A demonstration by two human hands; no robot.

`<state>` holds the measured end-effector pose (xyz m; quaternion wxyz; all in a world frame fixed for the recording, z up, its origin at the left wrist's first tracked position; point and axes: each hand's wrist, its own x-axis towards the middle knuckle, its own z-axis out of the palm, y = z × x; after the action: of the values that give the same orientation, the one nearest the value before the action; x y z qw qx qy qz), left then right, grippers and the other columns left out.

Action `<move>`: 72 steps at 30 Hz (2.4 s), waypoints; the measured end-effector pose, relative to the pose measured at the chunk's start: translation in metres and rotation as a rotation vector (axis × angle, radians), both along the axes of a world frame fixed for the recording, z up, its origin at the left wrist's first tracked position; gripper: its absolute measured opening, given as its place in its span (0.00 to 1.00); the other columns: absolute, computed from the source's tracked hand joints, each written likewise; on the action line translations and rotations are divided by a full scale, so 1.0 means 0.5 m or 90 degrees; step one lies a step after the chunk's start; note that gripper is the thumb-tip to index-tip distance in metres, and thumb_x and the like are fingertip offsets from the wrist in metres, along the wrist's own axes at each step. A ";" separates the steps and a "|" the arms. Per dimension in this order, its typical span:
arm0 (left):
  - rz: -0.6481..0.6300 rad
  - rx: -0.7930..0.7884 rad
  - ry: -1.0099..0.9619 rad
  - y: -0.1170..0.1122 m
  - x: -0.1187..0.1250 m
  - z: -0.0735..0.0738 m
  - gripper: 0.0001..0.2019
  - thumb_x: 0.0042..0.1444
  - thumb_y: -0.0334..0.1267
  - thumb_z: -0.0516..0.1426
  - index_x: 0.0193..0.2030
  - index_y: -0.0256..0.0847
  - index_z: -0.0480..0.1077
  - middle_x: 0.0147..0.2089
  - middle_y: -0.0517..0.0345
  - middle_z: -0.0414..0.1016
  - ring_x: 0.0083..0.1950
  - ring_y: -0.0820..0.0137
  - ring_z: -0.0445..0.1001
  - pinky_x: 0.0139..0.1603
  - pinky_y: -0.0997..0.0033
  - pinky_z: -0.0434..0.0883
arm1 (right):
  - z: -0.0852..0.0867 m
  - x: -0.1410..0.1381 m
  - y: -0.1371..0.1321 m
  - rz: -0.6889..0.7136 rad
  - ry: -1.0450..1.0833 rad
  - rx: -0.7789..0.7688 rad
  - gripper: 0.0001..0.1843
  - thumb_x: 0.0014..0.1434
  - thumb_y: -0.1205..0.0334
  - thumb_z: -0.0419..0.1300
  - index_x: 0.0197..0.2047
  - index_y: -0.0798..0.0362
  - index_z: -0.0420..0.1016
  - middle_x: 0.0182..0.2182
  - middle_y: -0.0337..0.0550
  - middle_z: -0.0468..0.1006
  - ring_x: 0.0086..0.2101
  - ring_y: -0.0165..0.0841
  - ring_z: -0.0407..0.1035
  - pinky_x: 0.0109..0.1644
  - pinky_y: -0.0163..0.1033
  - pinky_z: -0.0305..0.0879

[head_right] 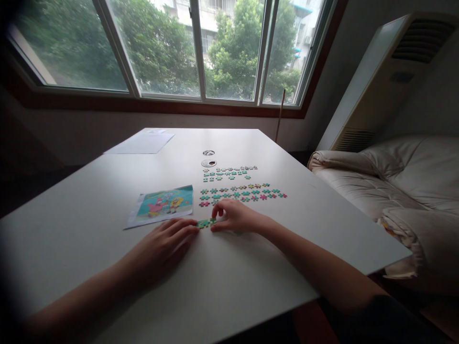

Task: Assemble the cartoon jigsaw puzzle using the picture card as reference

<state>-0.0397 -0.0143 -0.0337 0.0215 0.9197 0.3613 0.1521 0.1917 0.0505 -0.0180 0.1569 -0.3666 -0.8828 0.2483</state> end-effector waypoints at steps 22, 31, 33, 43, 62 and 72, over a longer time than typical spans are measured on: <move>0.001 0.005 -0.011 0.001 0.004 0.000 0.12 0.59 0.30 0.48 0.49 0.41 0.65 0.52 0.50 0.68 0.52 0.60 0.65 0.51 0.57 0.66 | -0.011 -0.013 -0.004 -0.004 0.063 0.012 0.06 0.54 0.62 0.61 0.35 0.54 0.74 0.30 0.40 0.69 0.31 0.27 0.63 0.34 0.31 0.59; -0.001 -0.001 -0.013 0.000 0.003 0.003 0.12 0.59 0.31 0.48 0.49 0.40 0.65 0.52 0.49 0.68 0.52 0.59 0.65 0.51 0.55 0.66 | -0.008 -0.016 -0.008 -0.018 0.023 0.045 0.06 0.53 0.61 0.62 0.35 0.53 0.75 0.29 0.40 0.70 0.32 0.28 0.63 0.35 0.32 0.57; 0.003 -0.005 -0.007 0.000 0.004 0.003 0.12 0.59 0.30 0.48 0.49 0.40 0.65 0.52 0.49 0.67 0.52 0.59 0.65 0.51 0.55 0.66 | -0.007 -0.016 -0.009 -0.025 0.015 0.049 0.06 0.53 0.60 0.61 0.35 0.53 0.75 0.29 0.40 0.70 0.32 0.29 0.63 0.34 0.32 0.57; -0.004 -0.009 -0.009 0.001 0.005 0.004 0.12 0.60 0.31 0.47 0.49 0.40 0.64 0.52 0.49 0.67 0.51 0.60 0.65 0.51 0.56 0.66 | -0.015 -0.005 -0.002 -0.026 0.094 0.036 0.04 0.55 0.66 0.57 0.33 0.56 0.73 0.27 0.38 0.70 0.27 0.25 0.62 0.32 0.30 0.58; 0.004 -0.002 -0.008 0.000 0.004 0.004 0.13 0.60 0.32 0.47 0.50 0.41 0.64 0.51 0.49 0.67 0.51 0.59 0.65 0.50 0.56 0.66 | -0.015 -0.009 -0.012 -0.016 0.062 0.051 0.07 0.51 0.61 0.62 0.34 0.54 0.74 0.27 0.37 0.68 0.28 0.25 0.61 0.33 0.31 0.56; 0.004 0.027 0.001 0.000 0.001 0.005 0.14 0.60 0.32 0.48 0.51 0.42 0.65 0.50 0.49 0.67 0.50 0.59 0.65 0.48 0.57 0.67 | -0.013 0.002 -0.011 -0.007 0.061 0.054 0.06 0.52 0.62 0.62 0.33 0.54 0.74 0.26 0.37 0.69 0.28 0.26 0.62 0.32 0.31 0.57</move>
<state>-0.0392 -0.0143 -0.0314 0.0011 0.9189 0.3609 0.1590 0.1925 0.0451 -0.0246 0.2155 -0.3520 -0.8821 0.2272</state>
